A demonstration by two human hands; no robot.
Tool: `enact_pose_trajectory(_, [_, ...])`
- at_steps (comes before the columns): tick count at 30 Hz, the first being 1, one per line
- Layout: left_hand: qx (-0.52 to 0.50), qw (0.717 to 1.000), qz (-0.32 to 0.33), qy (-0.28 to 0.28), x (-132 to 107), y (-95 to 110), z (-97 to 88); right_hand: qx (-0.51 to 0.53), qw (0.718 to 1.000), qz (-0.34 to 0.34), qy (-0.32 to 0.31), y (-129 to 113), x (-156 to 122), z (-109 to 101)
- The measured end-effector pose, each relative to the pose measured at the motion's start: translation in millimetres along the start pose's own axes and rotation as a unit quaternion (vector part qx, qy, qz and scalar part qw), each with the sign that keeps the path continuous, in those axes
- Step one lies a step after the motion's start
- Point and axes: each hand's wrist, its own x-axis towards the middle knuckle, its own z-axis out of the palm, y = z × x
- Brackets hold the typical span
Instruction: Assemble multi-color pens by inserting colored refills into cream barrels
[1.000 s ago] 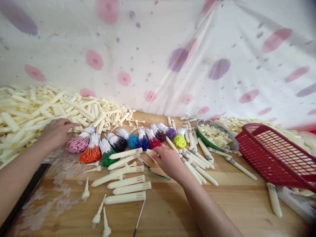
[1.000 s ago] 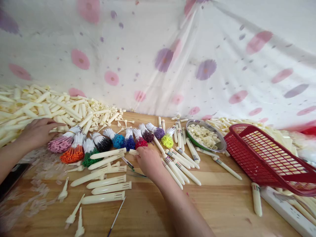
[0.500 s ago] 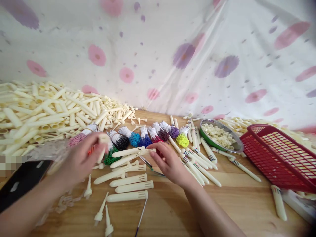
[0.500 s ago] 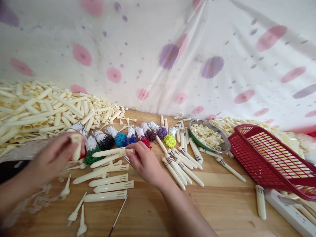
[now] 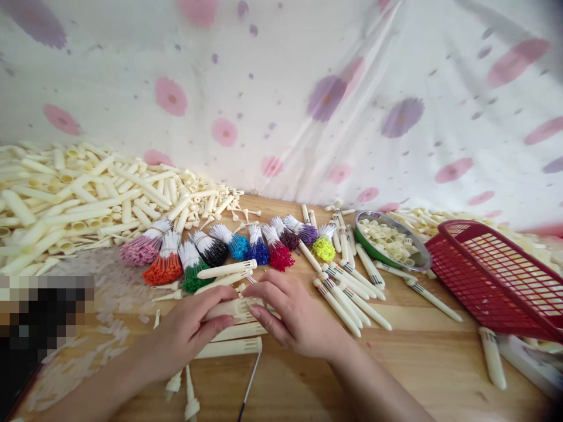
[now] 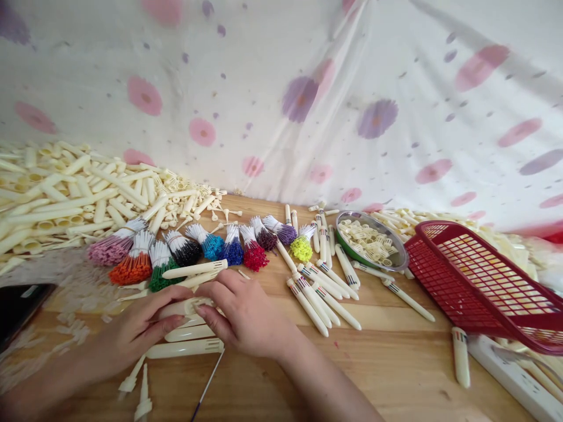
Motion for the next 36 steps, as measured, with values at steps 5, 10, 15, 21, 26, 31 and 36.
enact_pose_trajectory(5, [-0.008,0.998,-0.045,-0.043,-0.3,9.9,-2.4,-0.005,1.000,-0.007,-0.010,4.7,-0.7,4.4])
enact_pose_trajectory(10, [-0.161,0.964,-0.188,-0.102,-3.1,13.9,-1.0,0.008,1.000,0.012,-0.008,7.5,-3.2,9.0])
enact_pose_trajectory(15, [-0.412,0.852,-0.267,-0.184,-2.7,11.4,7.1,0.035,0.999,0.004,-0.014,8.9,-2.5,10.6])
enact_pose_trajectory(21, [-0.569,0.725,-0.305,-0.242,1.2,12.2,9.1,0.095,0.995,0.016,-0.025,12.5,-1.7,10.0])
enact_pose_trajectory(26, [-0.597,0.687,-0.318,-0.265,1.8,10.5,10.7,0.122,0.991,0.047,-0.038,14.2,-0.9,8.8])
enact_pose_trajectory(31, [-0.527,0.756,-0.301,-0.245,1.3,11.2,13.8,0.129,0.986,0.102,-0.035,13.5,1.2,12.6])
enact_pose_trajectory(36, [-0.445,0.818,-0.294,-0.217,-0.1,11.1,17.7,0.129,0.978,0.160,-0.026,11.8,2.8,17.0])
